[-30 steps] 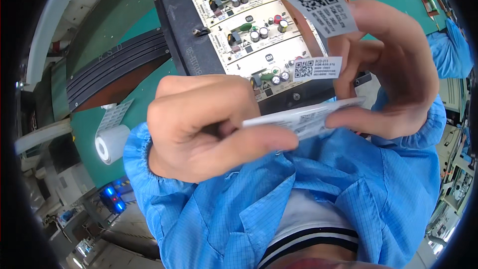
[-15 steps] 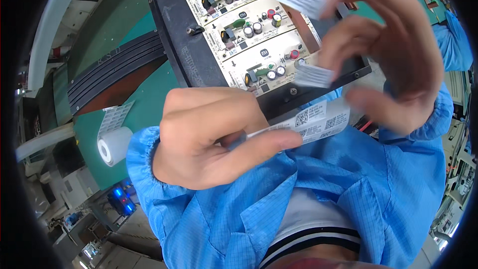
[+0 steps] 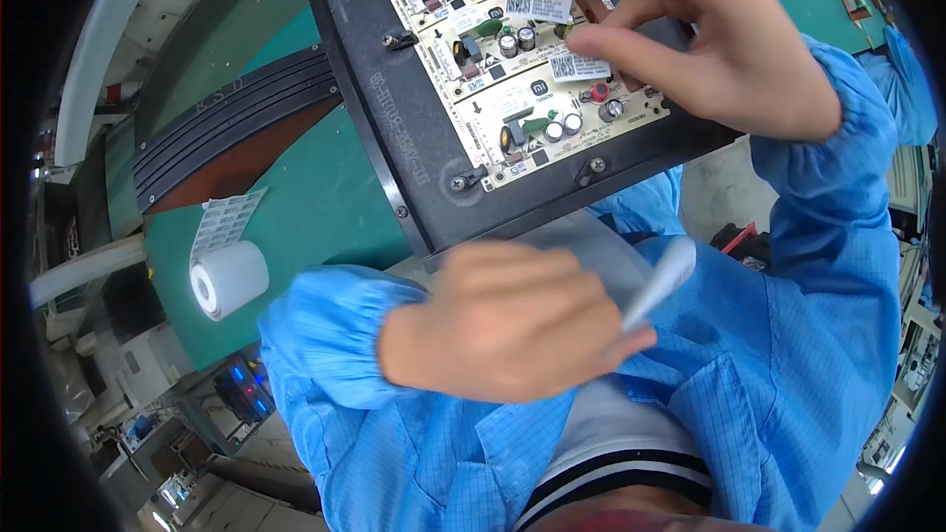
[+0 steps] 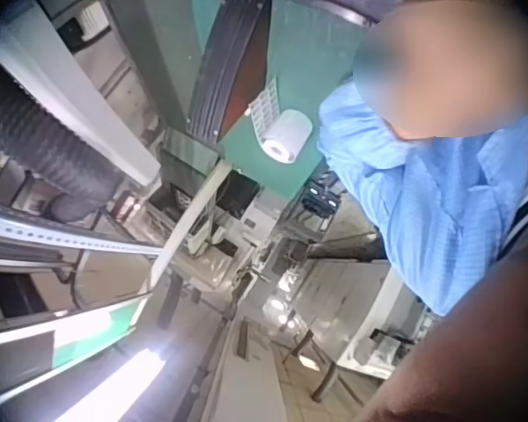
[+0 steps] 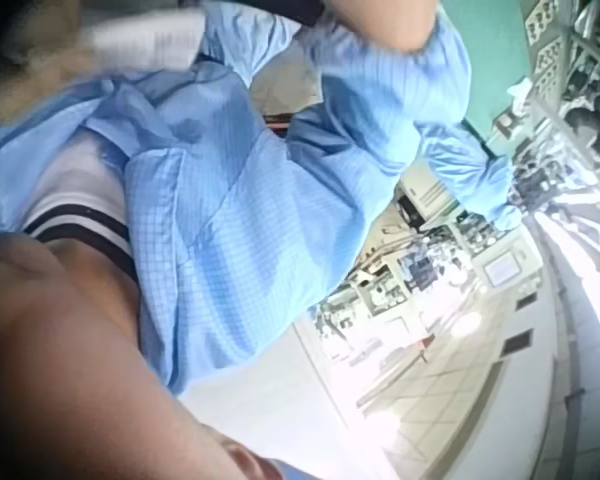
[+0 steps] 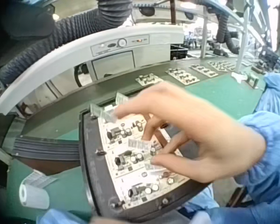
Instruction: Applying QR code labels and assembling printed circuit boards into a plastic housing on an assembly line.
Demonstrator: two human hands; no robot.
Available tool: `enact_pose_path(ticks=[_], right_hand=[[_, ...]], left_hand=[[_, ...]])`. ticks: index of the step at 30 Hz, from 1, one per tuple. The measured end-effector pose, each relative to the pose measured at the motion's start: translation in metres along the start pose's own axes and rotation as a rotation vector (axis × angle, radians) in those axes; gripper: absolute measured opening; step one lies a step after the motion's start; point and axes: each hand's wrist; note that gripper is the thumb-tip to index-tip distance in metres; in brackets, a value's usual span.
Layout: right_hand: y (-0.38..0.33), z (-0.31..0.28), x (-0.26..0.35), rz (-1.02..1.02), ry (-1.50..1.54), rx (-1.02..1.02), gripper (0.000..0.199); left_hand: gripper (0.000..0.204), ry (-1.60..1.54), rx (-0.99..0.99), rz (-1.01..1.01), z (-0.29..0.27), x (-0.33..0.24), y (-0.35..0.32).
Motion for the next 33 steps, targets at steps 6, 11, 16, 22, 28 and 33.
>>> enact_pose_path(ticks=[6,11,16,22,28,33], right_hand=[[0.039,0.009,-0.067,-0.887,-0.245,-0.167,0.065],[0.028,0.002,-0.026,-0.431,-0.32,0.008,0.067],[0.043,-0.007,0.022,0.125,-0.411,0.222,0.068],[0.027,-0.028,-0.019,-0.236,-0.696,0.007,0.071],[0.051,-0.025,-0.008,0.112,-0.252,-0.028,0.057],[0.062,-0.025,-0.001,0.2,-0.284,0.074,0.059]], left_hand=[[0.025,0.07,0.177,0.12,0.078,0.034,-0.027],[0.035,-0.21,0.159,0.036,0.102,0.072,-0.037],[0.036,-0.452,0.147,-0.13,0.108,0.079,-0.04],[0.037,-0.493,0.185,-0.104,0.113,0.081,-0.037],[0.035,-0.463,0.214,-0.125,0.122,0.084,-0.046],[0.034,-0.407,0.205,-0.136,0.122,0.085,-0.048]])
Point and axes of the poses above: each hand's wrist, its own y-axis towards the middle knuckle, its own z-axis out of the palm, x = y × z, and after that the axes turned 11 degrees about x, right-handed
